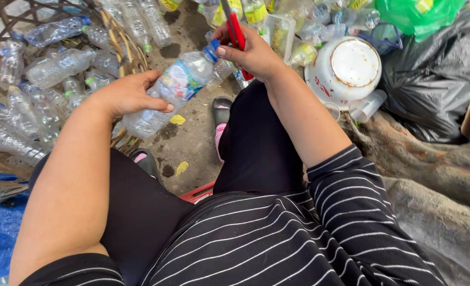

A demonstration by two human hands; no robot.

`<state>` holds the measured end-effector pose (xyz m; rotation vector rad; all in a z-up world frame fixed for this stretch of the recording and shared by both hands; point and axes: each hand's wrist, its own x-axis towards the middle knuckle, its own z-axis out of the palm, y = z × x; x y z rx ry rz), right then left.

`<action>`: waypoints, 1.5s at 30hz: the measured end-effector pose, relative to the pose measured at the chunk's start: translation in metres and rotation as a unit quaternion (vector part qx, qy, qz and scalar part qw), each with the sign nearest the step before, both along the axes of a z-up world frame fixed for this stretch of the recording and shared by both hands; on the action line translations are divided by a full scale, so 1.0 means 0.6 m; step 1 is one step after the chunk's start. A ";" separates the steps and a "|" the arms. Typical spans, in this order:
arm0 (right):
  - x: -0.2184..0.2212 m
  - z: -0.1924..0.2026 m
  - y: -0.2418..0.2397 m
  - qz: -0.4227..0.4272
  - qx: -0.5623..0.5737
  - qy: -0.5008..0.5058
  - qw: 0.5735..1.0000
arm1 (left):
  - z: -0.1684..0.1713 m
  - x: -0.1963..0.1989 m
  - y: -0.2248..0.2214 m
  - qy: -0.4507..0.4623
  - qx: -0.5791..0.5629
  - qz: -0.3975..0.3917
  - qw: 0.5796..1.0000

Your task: Sorting plastic bottles and removing labels using a cutter

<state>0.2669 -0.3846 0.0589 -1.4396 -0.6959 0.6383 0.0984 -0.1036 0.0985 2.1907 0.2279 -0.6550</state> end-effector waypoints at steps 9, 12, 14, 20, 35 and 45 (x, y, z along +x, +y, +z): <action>0.017 -0.037 -0.155 -0.291 0.169 0.115 0.935 | -0.007 -0.003 -0.004 0.024 -0.157 0.060 0.985; 0.025 -0.156 -0.282 -0.402 0.181 0.217 0.871 | -0.002 -0.006 -0.005 0.027 -0.166 0.071 0.983; 0.012 -0.256 -0.369 -0.510 -0.046 0.298 0.806 | -0.001 -0.013 -0.005 0.032 -0.176 0.104 0.978; -0.060 -0.418 -0.546 -0.593 -0.288 0.335 0.673 | 0.006 -0.014 -0.023 0.030 -0.153 0.114 0.981; 0.064 -0.519 -0.632 -0.677 -0.194 0.201 0.681 | -0.109 -0.004 -0.011 -0.075 -0.252 0.119 0.957; -0.074 0.097 -0.109 -0.239 0.069 0.231 0.941 | -0.099 0.032 -0.061 -0.128 -0.393 0.205 0.887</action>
